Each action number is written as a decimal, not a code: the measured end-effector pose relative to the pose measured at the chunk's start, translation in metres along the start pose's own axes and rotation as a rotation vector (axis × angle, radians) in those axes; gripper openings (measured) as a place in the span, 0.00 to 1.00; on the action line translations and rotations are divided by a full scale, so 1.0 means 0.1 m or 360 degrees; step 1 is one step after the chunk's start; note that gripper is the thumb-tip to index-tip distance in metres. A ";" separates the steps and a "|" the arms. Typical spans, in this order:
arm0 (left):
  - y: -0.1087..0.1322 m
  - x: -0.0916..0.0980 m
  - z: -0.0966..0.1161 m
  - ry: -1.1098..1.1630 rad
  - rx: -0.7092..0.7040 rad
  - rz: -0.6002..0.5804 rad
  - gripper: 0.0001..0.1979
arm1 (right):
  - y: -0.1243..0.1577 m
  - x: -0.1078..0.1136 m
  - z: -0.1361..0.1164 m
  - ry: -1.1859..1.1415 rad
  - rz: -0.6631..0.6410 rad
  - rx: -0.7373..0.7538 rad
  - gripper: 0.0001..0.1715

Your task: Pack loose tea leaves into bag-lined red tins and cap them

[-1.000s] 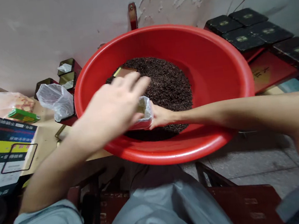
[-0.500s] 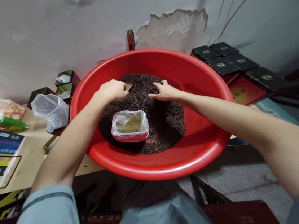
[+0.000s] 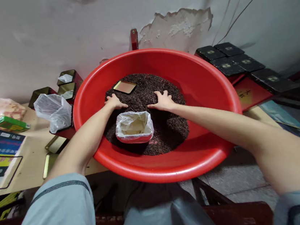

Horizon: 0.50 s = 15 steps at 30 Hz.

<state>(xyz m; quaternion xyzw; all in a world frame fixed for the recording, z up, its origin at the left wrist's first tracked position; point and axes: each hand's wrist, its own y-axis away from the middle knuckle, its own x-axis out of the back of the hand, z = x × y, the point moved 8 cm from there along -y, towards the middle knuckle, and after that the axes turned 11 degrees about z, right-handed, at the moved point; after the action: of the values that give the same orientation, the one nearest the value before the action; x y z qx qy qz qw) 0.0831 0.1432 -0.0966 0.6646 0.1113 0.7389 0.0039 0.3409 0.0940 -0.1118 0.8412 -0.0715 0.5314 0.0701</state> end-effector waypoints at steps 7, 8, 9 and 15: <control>0.05 0.19 0.08 -0.0278 -0.0183 -0.0095 0.51 | -0.05 0.08 -0.16 0.0050 0.0111 0.0312 0.37; 0.07 0.21 0.08 -0.0338 -0.0248 -0.0139 0.49 | -0.07 0.12 -0.19 0.0103 0.0127 0.0370 0.35; 0.09 0.23 0.08 -0.0378 -0.0295 -0.0186 0.48 | -0.08 0.16 -0.22 0.0151 0.0142 0.0421 0.33; 0.11 0.24 -0.16 -0.0251 -0.0284 -0.0538 0.40 | -0.19 0.33 -0.20 0.0324 0.0215 0.0426 0.33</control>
<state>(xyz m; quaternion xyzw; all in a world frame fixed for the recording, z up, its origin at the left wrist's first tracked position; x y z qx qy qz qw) 0.0664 0.1342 -0.0722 0.6891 0.1548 0.6804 0.1954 0.3415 0.1154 -0.0742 0.7782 -0.0491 0.6220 -0.0714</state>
